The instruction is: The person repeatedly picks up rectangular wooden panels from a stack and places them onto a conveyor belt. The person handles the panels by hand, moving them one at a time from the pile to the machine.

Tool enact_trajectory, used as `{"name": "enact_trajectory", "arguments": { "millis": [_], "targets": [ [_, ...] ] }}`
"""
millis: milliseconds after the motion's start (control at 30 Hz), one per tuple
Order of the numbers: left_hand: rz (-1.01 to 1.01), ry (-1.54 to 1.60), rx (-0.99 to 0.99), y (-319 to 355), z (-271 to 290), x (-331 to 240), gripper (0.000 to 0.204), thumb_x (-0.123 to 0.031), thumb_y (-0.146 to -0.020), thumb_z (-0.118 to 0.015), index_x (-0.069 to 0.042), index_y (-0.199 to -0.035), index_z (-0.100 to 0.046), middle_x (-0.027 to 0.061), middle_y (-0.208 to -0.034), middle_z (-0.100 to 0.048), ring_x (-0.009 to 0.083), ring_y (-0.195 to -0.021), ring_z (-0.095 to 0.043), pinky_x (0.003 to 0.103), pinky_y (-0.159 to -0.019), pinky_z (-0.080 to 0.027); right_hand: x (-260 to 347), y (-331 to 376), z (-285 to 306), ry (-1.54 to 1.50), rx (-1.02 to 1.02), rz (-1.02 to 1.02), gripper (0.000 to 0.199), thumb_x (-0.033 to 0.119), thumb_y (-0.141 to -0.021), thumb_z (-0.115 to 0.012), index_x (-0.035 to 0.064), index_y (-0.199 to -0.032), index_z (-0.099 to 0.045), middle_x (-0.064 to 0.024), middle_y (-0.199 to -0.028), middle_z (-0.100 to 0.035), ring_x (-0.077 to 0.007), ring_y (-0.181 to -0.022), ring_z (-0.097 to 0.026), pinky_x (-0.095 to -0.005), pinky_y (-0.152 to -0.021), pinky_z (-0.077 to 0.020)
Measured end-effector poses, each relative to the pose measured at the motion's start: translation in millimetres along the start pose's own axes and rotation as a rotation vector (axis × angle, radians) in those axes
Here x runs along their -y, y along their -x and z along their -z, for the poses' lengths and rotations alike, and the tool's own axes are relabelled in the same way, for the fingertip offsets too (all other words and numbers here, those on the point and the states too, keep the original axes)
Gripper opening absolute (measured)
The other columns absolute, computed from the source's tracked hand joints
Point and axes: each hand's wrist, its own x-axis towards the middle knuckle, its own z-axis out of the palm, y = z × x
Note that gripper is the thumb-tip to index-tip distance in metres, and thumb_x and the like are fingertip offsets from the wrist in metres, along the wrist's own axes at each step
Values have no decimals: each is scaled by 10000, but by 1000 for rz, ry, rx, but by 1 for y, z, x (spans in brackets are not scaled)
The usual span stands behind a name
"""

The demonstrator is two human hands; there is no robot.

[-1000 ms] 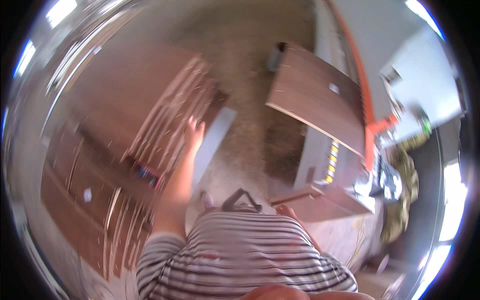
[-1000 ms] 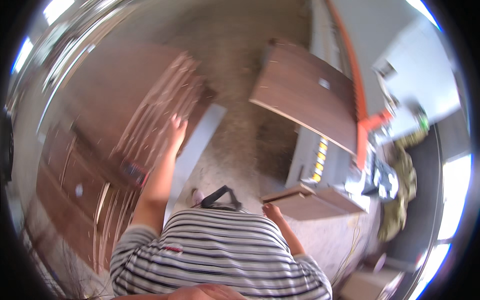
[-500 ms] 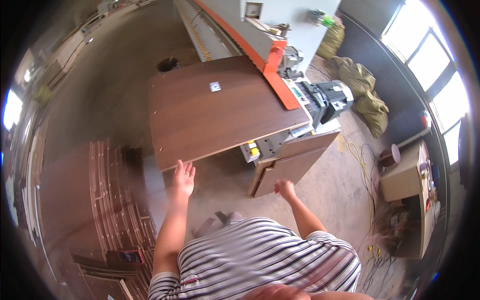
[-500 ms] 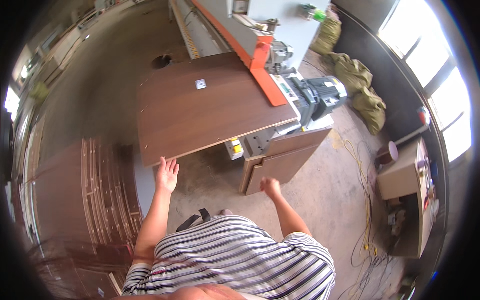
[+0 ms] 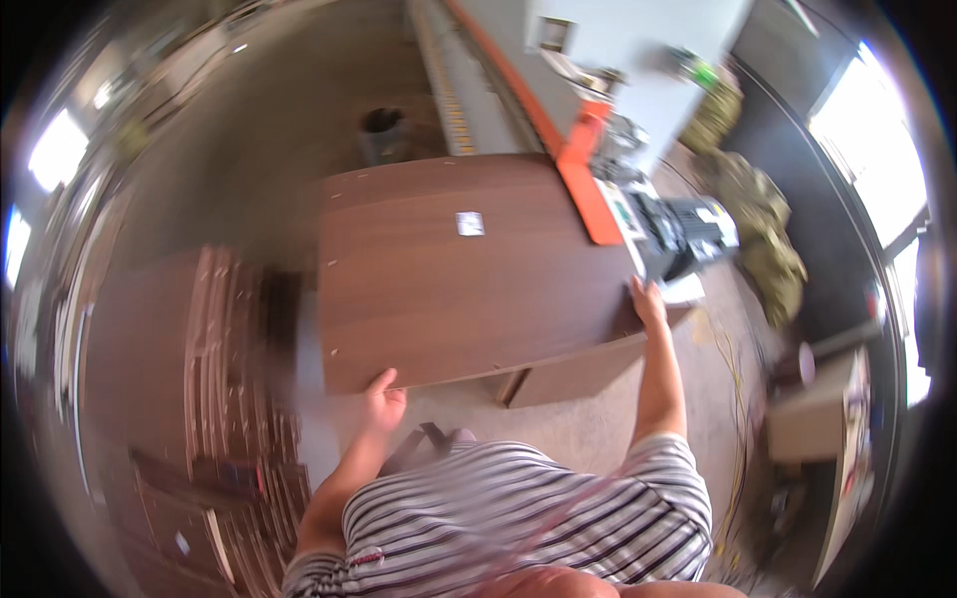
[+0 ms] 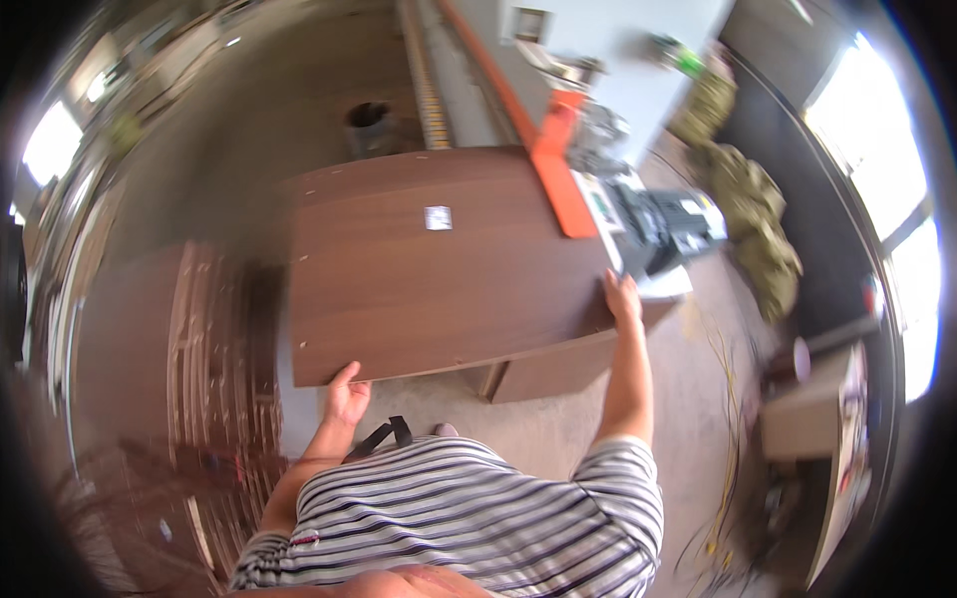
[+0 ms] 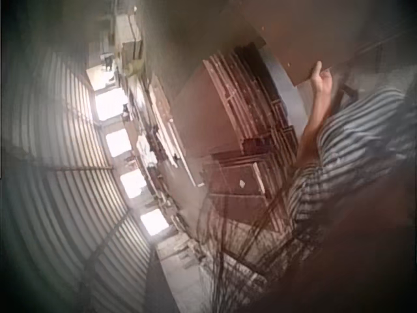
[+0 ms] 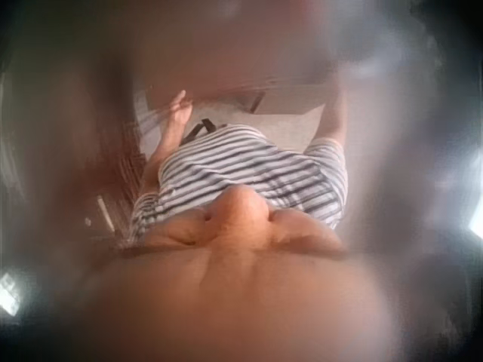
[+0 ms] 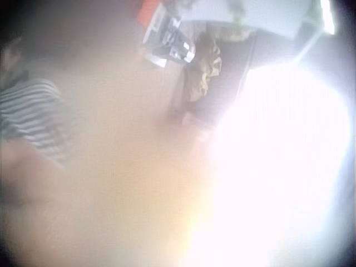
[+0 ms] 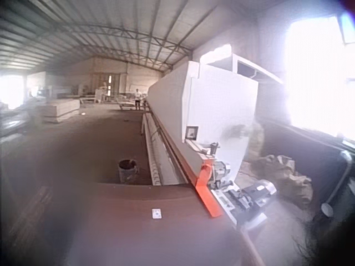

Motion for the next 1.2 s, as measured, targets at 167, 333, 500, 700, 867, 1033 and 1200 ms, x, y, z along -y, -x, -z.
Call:
{"name": "enact_trajectory", "arguments": {
  "millis": [167, 333, 500, 700, 867, 1033, 1200],
  "targets": [
    [103, -37, -9, 33, 51, 2, 207, 49, -763, -631, -76, -923, -593, 25, -926, -620, 128, -871, -583, 253, -767, -464, -75, -14, -7, -41, 219, 297, 449, 258, -919, -438, 149, -1354, -420, -176, -836, -635, -296, -702, -592, -397, -637, -475],
    [11, -133, 105, 86, 66, -35, 263, -14, -821, -555, 21, -1082, -554, 97, -1084, -600, 210, -1028, -554, 353, -950, -395, -28, 65, 15, -778, 272, -153, 652, 493, -902, -484, -22, -1302, -455, -131, -1256, -523, -235, -1115, -478, -367, -949, -365],
    [-78, -164, 129, 128, 84, -91, 420, 5, -775, -598, 19, -1187, -518, 113, -1178, -589, 231, -1108, -542, 372, -990, -379, 37, 134, 17, -743, 247, -138, 650, 485, -901, -496, -39, -1284, -464, -138, -1238, -524, -226, -1109, -468, -351, -955, -353],
    [-306, -104, 18, 182, 107, -157, 431, 16, -756, -581, 22, -1182, -518, 124, -1169, -589, 244, -1095, -548, 382, -982, -386, 138, 184, 10, -795, 398, 88, 657, 470, -896, -519, -76, -1257, -473, -156, -1212, -528, -216, -1091, -470, -344, -949, -357],
    [-599, -387, -130, 183, 232, -213, 393, -20, -766, -588, 19, -1152, -525, 115, -1122, -601, 246, -1067, -557, 383, -959, -405, 271, 232, 9, -909, 590, 314, 497, 339, -890, -575, -90, -1141, -561, -115, -1040, -594, -162, -907, -528, -305, -804, -447],
    [-566, 149, 192, 201, 158, -266, 253, -174, -897, -543, 23, -1056, -532, 123, -1034, -612, 226, -1002, -571, 373, -927, -426, 373, 288, -42, -786, 727, 15, 528, 409, -820, -632, 13, -1165, -572, -108, -1053, -588, -184, -872, -547, -310, -729, -453],
    [-679, 143, -155, 189, 110, -244, 112, -170, -885, -572, -93, -966, -581, 12, -868, -619, 159, -916, -565, 362, -917, -419, 451, 387, -88, -1091, 891, 3, 481, 325, -888, -582, -65, -1167, -547, -136, -1186, -553, -200, -1100, -472, -336, -954, -341]
  ]
}}
